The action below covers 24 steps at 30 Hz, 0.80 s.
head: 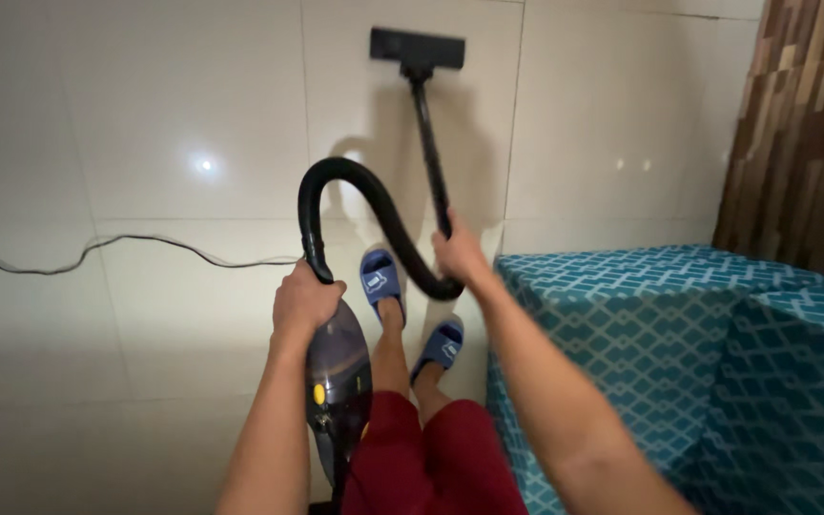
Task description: The person vacuums a tiled floor using a canister vacuum cleaner with a floor nozzle. They move the vacuum back and forth across the floor, cleaning around a patterned rug and near a bed with a blue patterned cover.
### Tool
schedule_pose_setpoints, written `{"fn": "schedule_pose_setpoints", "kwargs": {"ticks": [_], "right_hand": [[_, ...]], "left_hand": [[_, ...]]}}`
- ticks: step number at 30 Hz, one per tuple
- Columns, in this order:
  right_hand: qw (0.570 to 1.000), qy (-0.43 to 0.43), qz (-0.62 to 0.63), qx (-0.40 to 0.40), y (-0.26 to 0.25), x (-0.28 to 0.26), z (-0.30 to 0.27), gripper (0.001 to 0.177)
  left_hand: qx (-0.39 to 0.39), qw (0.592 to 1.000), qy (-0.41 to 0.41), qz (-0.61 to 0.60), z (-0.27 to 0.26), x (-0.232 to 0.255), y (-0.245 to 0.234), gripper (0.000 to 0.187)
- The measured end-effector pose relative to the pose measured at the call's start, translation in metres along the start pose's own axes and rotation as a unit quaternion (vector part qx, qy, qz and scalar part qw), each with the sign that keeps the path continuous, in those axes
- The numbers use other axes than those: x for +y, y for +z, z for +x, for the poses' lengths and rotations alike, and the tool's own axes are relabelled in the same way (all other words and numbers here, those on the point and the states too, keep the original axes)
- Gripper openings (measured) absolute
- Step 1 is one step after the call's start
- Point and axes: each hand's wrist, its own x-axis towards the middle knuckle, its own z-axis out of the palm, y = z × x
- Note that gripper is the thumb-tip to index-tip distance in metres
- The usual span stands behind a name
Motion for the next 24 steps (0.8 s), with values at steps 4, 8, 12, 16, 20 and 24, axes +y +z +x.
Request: {"fn": "schedule_pose_setpoints", "kwargs": {"ticks": [4, 8, 12, 16, 20, 24], "right_hand": [[0.997, 0.048, 0.051, -0.039, 0.015, 0.014, -0.066, 0.069], [0.995, 0.078, 0.022, -0.052, 0.026, 0.038, -0.116, 0.067], [0.998, 0.019, 0.013, -0.063, 0.044, 0.089, -0.141, 0.067], [0.993, 0.068, -0.028, -0.088, 0.059, 0.124, -0.167, 0.07], [0.991, 0.045, 0.027, -0.123, 0.058, 0.14, -0.2, 0.069], [0.989, 0.017, 0.023, -0.148, 0.06, 0.177, -0.206, 0.069]], "left_hand": [[0.013, 1.0, -0.005, -0.016, -0.03, -0.021, 0.023, 0.055], [0.023, 0.999, -0.027, -0.021, -0.062, -0.042, 0.048, 0.054], [0.042, 0.997, -0.039, -0.049, -0.092, -0.064, 0.067, 0.053], [0.059, 0.996, -0.041, -0.054, -0.107, -0.078, 0.08, 0.054], [0.063, 0.994, -0.053, -0.065, -0.122, -0.085, 0.097, 0.053], [0.064, 0.994, -0.051, -0.078, -0.131, -0.095, 0.106, 0.053]]}}
